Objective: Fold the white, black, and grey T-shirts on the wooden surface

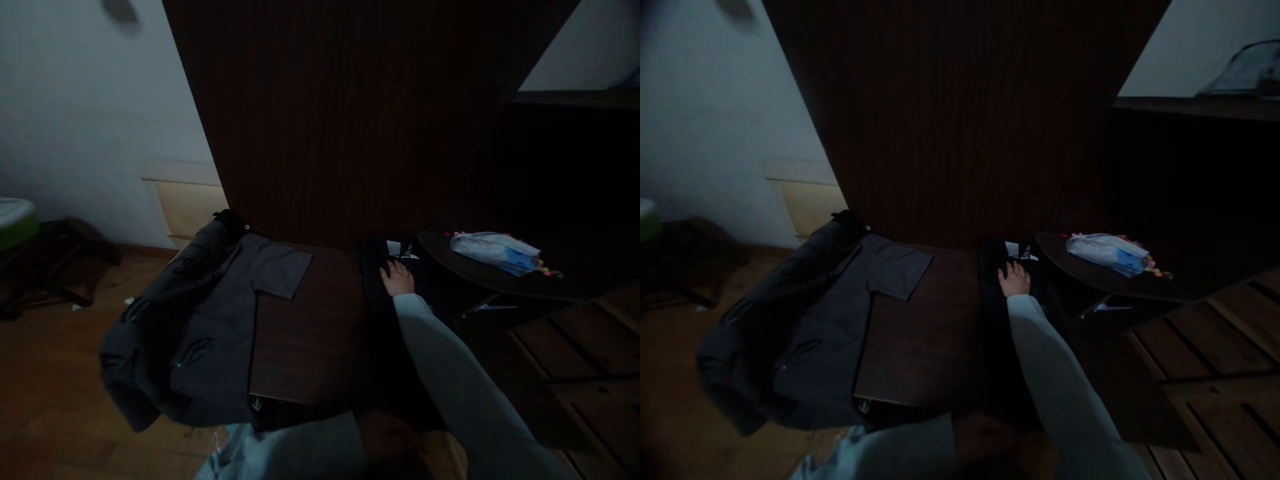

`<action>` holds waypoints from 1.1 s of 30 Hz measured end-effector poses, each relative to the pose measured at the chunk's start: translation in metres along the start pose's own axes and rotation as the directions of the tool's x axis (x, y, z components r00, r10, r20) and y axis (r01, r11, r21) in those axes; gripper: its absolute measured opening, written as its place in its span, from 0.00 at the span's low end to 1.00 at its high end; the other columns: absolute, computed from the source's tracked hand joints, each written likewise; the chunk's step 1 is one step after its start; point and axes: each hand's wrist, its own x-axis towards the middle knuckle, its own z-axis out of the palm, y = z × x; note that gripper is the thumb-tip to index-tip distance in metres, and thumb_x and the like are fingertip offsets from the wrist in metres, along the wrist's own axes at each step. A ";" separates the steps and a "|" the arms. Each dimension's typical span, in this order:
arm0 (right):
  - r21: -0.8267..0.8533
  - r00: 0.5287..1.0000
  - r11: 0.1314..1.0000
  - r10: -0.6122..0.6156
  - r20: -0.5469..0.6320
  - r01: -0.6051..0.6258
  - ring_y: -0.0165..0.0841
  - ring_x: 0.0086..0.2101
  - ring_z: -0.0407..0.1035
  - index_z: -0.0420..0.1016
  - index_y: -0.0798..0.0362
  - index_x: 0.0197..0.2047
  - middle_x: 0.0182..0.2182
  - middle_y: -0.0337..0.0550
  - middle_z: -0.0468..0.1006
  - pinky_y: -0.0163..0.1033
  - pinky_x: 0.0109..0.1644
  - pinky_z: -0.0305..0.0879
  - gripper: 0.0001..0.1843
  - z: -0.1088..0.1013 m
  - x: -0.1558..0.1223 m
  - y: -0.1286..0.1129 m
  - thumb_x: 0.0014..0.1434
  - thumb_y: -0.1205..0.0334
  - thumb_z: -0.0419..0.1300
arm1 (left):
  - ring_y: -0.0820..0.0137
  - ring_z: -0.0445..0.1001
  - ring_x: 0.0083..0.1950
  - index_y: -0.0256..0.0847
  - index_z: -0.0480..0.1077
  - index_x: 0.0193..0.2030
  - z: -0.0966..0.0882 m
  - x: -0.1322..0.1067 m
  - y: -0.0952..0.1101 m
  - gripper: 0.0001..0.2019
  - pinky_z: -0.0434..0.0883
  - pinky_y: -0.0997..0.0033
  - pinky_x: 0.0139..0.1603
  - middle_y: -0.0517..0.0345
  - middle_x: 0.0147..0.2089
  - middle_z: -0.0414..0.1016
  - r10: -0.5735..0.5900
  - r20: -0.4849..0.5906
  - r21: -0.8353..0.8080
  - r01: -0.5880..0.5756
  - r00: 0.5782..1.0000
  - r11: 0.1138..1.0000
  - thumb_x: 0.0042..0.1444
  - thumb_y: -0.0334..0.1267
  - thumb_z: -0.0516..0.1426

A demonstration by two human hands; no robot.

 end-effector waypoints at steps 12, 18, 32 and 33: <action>0.043 0.997 0.999 -0.024 -0.076 0.028 0.40 0.57 0.53 0.63 0.58 0.57 0.57 0.52 0.61 0.47 0.58 0.50 0.27 0.012 0.005 0.005 0.60 0.54 0.41 | 0.71 0.70 0.29 0.39 0.66 0.41 -0.156 -0.159 0.070 0.17 0.65 0.74 0.32 0.59 0.27 0.71 0.418 -0.684 0.693 0.354 0.599 0.627 0.54 0.50 0.48; -0.150 0.989 0.982 -0.127 -0.078 0.115 0.44 0.50 0.60 0.68 0.63 0.51 0.50 0.57 0.68 0.46 0.53 0.54 0.25 -0.002 -0.003 0.000 0.58 0.58 0.43 | 0.61 0.71 0.43 0.35 0.63 0.41 -0.185 -0.151 0.066 0.14 0.65 0.69 0.37 0.45 0.41 0.71 0.409 -0.813 0.555 0.764 0.415 0.328 0.53 0.44 0.51; 0.654 0.724 0.699 -0.606 0.328 0.289 0.30 0.32 0.69 0.73 0.57 0.31 0.31 0.46 0.76 0.35 0.38 0.63 0.15 -0.023 -0.093 -0.172 0.58 0.59 0.48 | 0.70 0.66 0.32 0.41 0.58 0.26 -0.229 -0.168 0.050 0.10 0.63 0.72 0.38 0.60 0.26 0.62 0.432 -0.871 0.466 0.115 0.232 0.877 0.56 0.41 0.46; 0.742 0.631 0.651 -0.645 0.432 0.158 0.29 0.27 0.68 0.73 0.57 0.31 0.27 0.45 0.75 0.34 0.34 0.63 0.18 -0.020 -0.107 -0.188 0.59 0.54 0.48 | 0.71 0.65 0.32 0.41 0.57 0.26 -0.227 -0.172 0.052 0.11 0.64 0.72 0.37 0.60 0.25 0.60 0.459 -0.863 0.473 0.015 0.212 0.881 0.55 0.44 0.46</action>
